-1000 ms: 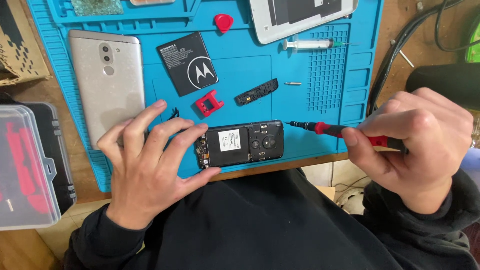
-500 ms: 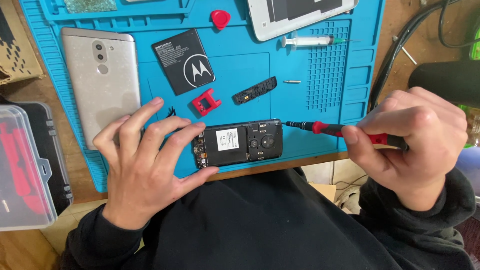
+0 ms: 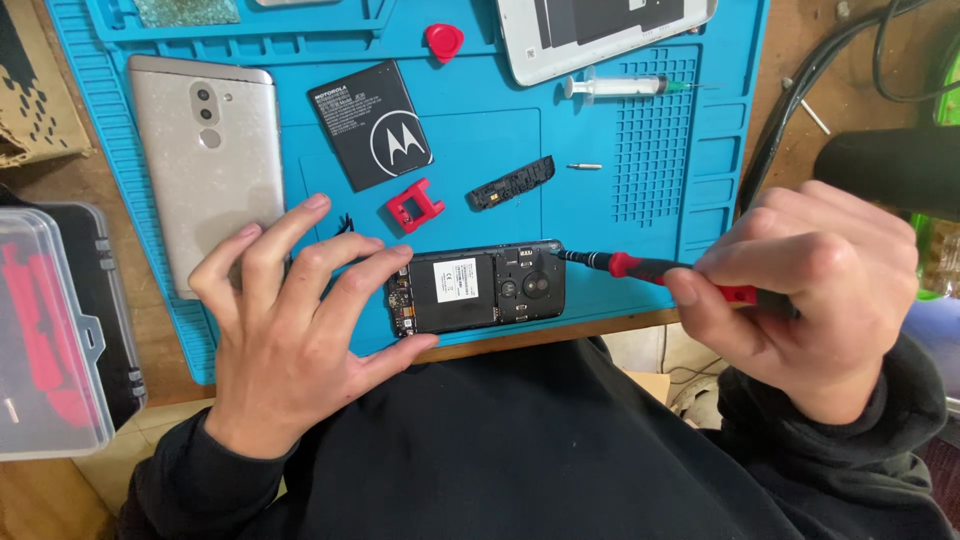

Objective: Repairing a mobile phone by unscrewing internal components and handling small parts on a repair mat.

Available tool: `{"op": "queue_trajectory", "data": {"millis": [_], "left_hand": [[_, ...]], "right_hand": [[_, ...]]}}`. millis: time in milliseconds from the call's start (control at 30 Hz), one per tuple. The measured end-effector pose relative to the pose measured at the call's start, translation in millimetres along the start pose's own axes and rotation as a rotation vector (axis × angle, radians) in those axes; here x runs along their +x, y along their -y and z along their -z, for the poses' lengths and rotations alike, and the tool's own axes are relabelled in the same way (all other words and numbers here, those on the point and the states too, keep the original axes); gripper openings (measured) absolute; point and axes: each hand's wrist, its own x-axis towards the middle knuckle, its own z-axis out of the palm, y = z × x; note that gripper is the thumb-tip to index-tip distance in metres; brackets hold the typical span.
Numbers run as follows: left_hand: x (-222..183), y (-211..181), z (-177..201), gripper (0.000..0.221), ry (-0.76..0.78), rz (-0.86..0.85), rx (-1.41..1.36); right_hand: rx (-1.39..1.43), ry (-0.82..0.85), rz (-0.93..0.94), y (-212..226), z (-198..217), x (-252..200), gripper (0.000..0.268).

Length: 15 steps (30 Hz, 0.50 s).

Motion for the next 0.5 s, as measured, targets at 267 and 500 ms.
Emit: {"op": "queue_trajectory", "data": {"millis": [267, 500], "left_hand": [[1.4, 0.9, -0.2, 0.066, -0.017, 0.004, -0.032], [1.2, 1.6, -0.2, 0.069, -0.013, -0.003, -0.036]], "right_hand": [[-0.014, 0.015, 0.045, 1.6, -0.8, 6.9, 0.032], [-0.002, -0.030, 0.106, -4.7, -7.0, 5.2, 0.026]]}}
